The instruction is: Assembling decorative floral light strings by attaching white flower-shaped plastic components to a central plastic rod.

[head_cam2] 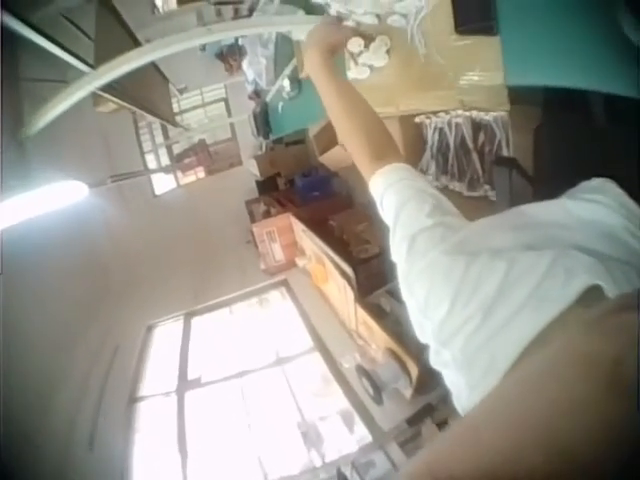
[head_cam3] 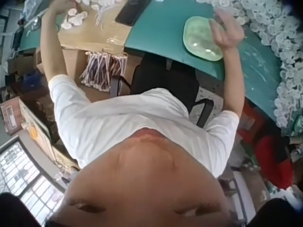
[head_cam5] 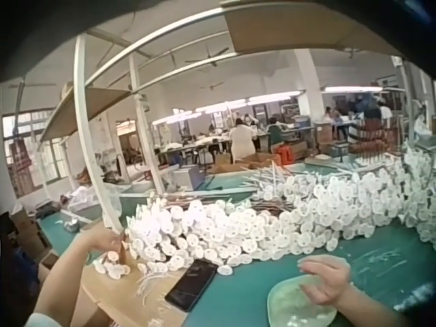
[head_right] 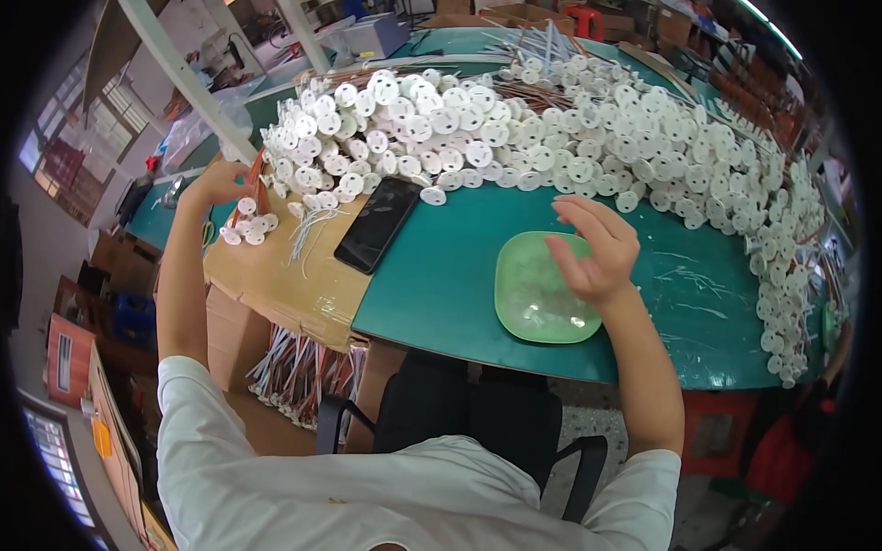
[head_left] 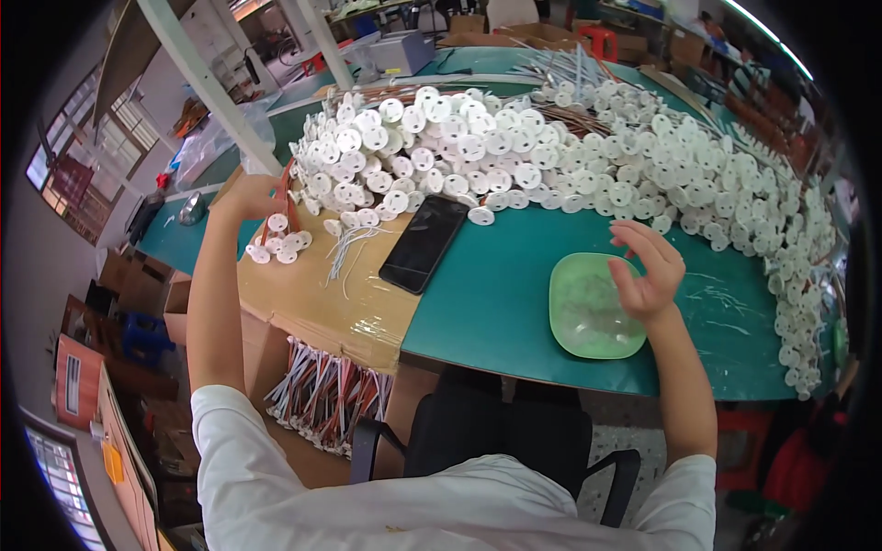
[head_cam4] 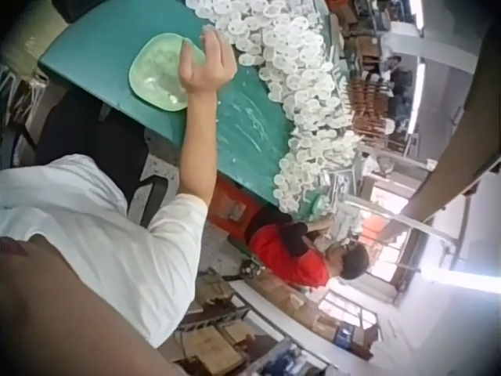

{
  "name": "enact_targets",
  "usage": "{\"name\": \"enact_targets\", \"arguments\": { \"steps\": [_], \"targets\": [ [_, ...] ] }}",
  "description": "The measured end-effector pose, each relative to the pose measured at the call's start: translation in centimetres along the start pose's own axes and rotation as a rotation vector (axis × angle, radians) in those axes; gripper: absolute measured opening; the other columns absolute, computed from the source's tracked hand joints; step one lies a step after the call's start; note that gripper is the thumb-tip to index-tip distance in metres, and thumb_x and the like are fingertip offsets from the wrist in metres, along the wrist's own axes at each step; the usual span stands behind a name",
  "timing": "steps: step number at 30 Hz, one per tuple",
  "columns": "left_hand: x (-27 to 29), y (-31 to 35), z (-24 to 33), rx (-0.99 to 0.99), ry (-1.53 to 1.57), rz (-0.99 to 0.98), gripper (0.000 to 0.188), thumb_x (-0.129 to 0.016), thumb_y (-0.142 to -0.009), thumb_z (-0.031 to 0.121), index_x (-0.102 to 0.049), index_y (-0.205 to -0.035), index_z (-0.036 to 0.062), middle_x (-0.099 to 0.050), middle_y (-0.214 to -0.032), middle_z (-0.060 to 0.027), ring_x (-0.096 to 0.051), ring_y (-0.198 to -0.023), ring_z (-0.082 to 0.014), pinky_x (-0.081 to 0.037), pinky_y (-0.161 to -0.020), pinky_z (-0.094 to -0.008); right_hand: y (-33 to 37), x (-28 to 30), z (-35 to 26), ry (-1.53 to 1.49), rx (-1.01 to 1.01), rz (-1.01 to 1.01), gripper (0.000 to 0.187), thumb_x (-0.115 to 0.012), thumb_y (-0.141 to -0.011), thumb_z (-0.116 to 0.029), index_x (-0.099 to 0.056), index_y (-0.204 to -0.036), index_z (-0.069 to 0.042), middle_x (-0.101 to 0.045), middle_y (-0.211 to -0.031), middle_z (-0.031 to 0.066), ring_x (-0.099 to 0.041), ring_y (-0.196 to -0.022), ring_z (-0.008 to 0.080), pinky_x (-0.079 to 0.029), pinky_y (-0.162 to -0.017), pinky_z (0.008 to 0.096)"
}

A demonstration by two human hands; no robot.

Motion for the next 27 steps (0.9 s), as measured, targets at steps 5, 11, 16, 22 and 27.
{"name": "enact_targets", "arguments": {
  "steps": [5, 11, 16, 22, 27],
  "targets": [
    [5.3, -1.4, 14.1, -0.107, 0.299, 0.694, 0.018, -0.070, -0.082, 0.016, -0.064, -0.076, 0.0002, -0.063, -0.070, -0.0156, -0.061, -0.063, -0.0239, -0.047, -0.060, -0.0349, 0.0, 0.7, 0.6, 0.074, -0.001, 0.097, 0.015, -0.072, -0.075, 0.002, -0.070, -0.089, 0.001, -0.071, -0.093, 0.0138, -0.067, -0.070, 0.0183, -0.050, -0.056, 0.0251],
    [2.4, -1.0, 36.0, -0.616, 0.795, 0.792, 0.034, -0.067, -0.085, 0.018, -0.054, -0.058, 0.0030, -0.053, -0.055, -0.0118, -0.053, -0.051, -0.0313, -0.041, -0.050, -0.0408, 0.5, 0.4, 1.0, 0.113, -0.003, 0.121, 0.007, -0.073, -0.075, 0.002, -0.069, -0.081, 0.000, -0.071, -0.084, 0.0119, -0.067, -0.065, 0.0187, -0.051, -0.053, 0.0255],
    [-1.6, -3.2, 44.1, -0.898, 0.832, 0.639, 0.037, -0.068, -0.081, 0.017, -0.047, -0.053, 0.0065, -0.051, -0.053, -0.0098, -0.053, -0.049, -0.0313, -0.041, -0.047, -0.0421, 0.9, -0.5, 2.0, 0.060, -0.072, 0.084, 0.006, -0.072, -0.076, 0.001, -0.069, -0.080, -0.001, -0.071, -0.082, 0.0102, -0.067, -0.063, 0.0175, -0.051, -0.051, 0.0252],
    [-4.0, -5.4, 43.4, -0.668, 1.140, 0.678, 0.040, -0.076, -0.079, 0.013, -0.045, -0.053, 0.0047, -0.046, -0.049, -0.0045, -0.042, -0.043, -0.0152, -0.032, -0.043, -0.0308, 0.9, -0.3, 2.0, 0.062, -0.118, 0.008, 0.005, -0.072, -0.076, 0.001, -0.068, -0.078, -0.002, -0.071, -0.079, 0.0095, -0.066, -0.062, 0.0172, -0.051, -0.051, 0.0254],
    [-5.8, -6.7, 40.5, -0.347, 1.376, 0.533, 0.043, -0.075, -0.080, 0.014, -0.045, -0.052, 0.0042, -0.044, -0.048, 0.0009, -0.037, -0.046, -0.0070, -0.030, -0.044, -0.0276, 0.5, -0.8, 2.1, 0.049, -0.091, -0.030, 0.007, -0.073, -0.074, 0.002, -0.068, -0.077, -0.001, -0.070, -0.076, 0.0098, -0.064, -0.058, 0.0162, -0.050, -0.052, 0.0248]
  ]
}}
Point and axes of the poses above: each hand's wrist, its own y-axis away from the middle knuckle, its own x-axis out of the back of the hand, z = x × y, the point moved 3 cm from there along -y, towards the middle knuckle
